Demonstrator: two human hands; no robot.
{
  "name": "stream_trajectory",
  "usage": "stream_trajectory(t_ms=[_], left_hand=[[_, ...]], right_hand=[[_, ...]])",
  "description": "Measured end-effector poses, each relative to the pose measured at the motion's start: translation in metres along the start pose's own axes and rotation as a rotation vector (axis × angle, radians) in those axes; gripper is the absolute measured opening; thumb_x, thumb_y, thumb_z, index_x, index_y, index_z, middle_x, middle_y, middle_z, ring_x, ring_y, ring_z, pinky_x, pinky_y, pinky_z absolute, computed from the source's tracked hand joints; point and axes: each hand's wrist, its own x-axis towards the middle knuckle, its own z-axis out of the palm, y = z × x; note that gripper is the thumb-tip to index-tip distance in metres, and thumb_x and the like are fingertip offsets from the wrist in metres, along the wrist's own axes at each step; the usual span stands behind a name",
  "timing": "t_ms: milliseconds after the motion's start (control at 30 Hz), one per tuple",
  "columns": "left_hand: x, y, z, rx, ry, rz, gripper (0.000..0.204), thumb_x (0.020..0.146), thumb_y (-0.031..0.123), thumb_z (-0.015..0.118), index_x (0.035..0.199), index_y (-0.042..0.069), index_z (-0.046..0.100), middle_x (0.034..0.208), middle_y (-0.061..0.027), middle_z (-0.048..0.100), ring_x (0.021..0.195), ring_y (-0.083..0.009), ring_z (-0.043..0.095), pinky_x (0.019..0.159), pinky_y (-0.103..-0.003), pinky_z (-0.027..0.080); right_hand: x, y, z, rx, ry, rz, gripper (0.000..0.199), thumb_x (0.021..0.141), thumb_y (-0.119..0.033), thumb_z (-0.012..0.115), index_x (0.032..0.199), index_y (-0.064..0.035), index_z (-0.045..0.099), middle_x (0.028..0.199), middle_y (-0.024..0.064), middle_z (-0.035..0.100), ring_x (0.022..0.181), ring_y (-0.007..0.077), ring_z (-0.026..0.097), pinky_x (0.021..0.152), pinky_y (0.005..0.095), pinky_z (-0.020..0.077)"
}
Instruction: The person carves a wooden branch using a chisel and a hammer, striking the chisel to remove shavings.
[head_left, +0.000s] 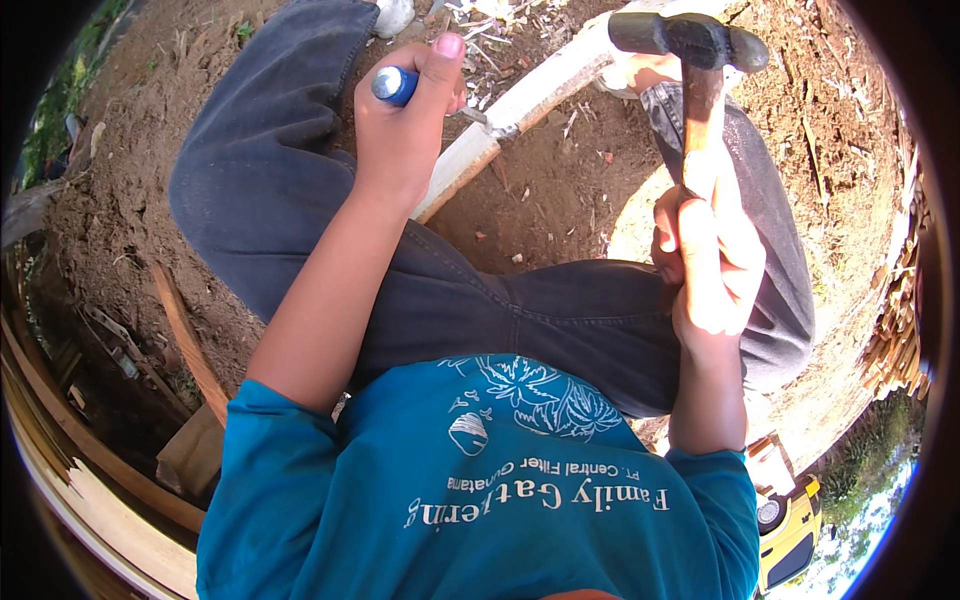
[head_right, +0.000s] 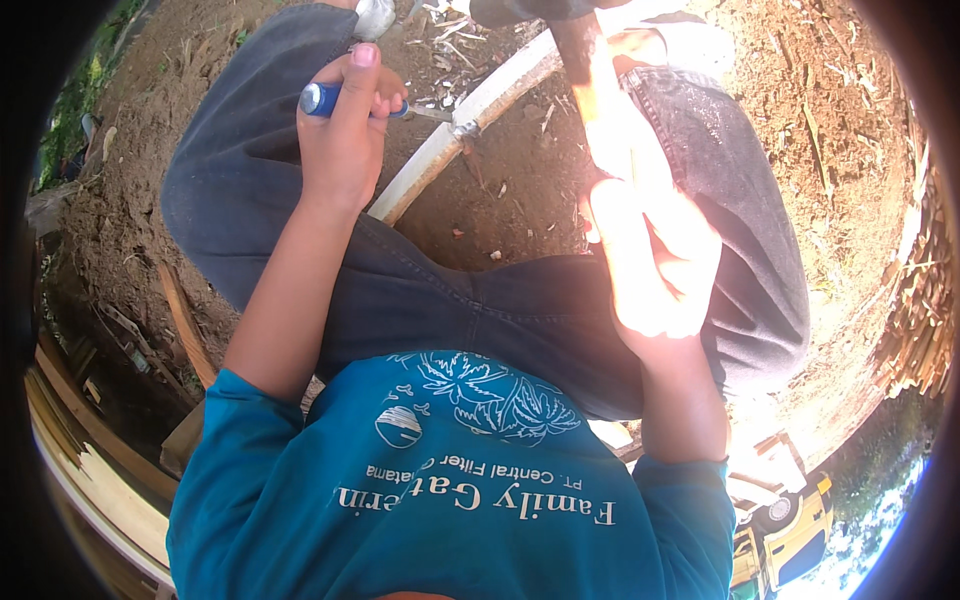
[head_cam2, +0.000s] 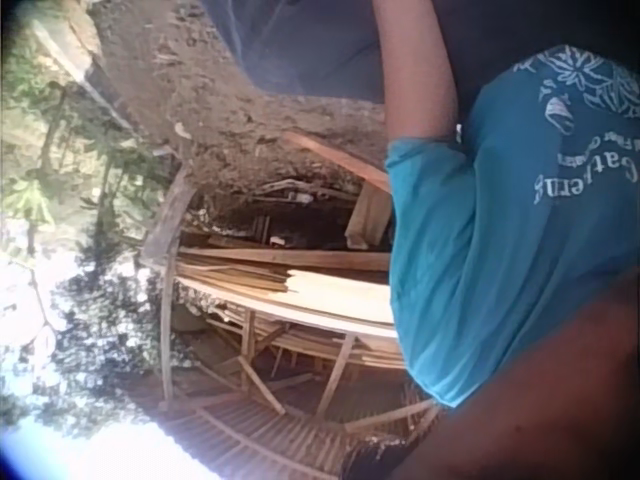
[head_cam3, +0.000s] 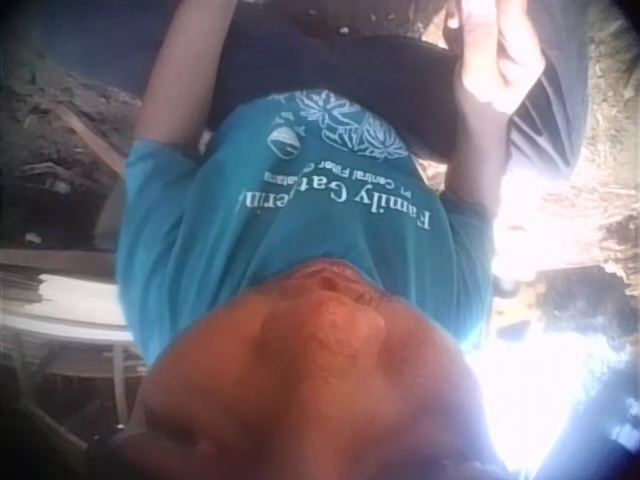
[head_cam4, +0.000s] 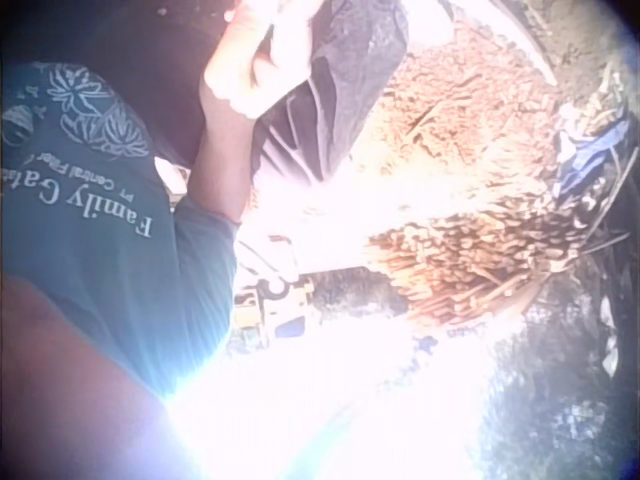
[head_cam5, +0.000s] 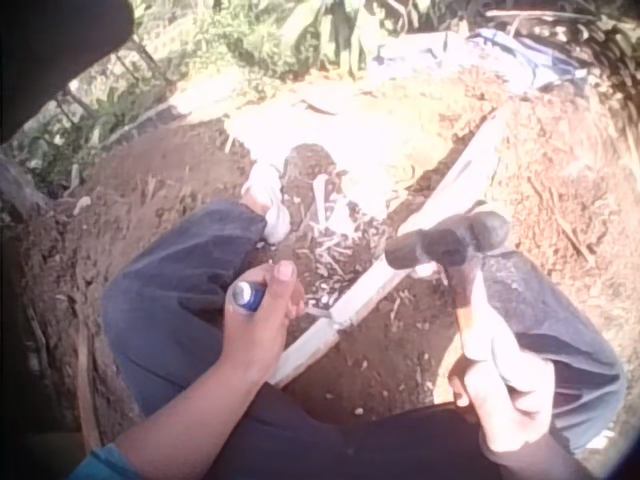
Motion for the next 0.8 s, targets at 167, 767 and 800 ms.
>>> stream_trajectory(t_ms=[167,767,800], left_hand=[[0.001,-0.004,-0.003,0.016,-0.029,-0.007,0.042,0.102,0.026,0.066,0.066,0.009,0.051,0.072,-0.002,0.056,0.072,-0.0109,0.05,0.071,-0.029,0.043],[-0.002,-0.046,-0.009,0.332,0.186,0.18,0.012,0.095,0.011,0.069,0.088,0.001,0.067,0.082,-0.0022,0.066,0.078,-0.0095,0.061,0.069,-0.03,0.05],[0.003,-0.051,-0.022,0.186,-0.08,0.227,0.009,0.094,0.008,0.069,0.098,0.0,0.067,0.092,-0.0047,0.069,0.085,-0.0116,0.064,0.073,-0.03,0.051]], right_hand=[[-0.001,-0.008,0.009,-0.013,-0.013,0.026,0.042,0.108,-0.014,0.047,0.143,0.0073,0.046,0.078,0.0031,0.054,0.054,0.0023,0.039,0.048,0.0169,0.0309],[0.022,-0.048,0.071,-0.27,-0.228,-0.197,0.037,0.101,-0.002,0.061,0.138,0.0022,0.06,0.132,0.0143,0.068,0.119,0.0147,0.062,0.104,0.0283,0.0465],[0.019,-0.053,0.071,-0.245,-0.217,-0.272,0.038,0.101,-0.001,0.06,0.139,0.0021,0.06,0.133,0.0143,0.068,0.119,0.0143,0.062,0.104,0.028,0.0468]])
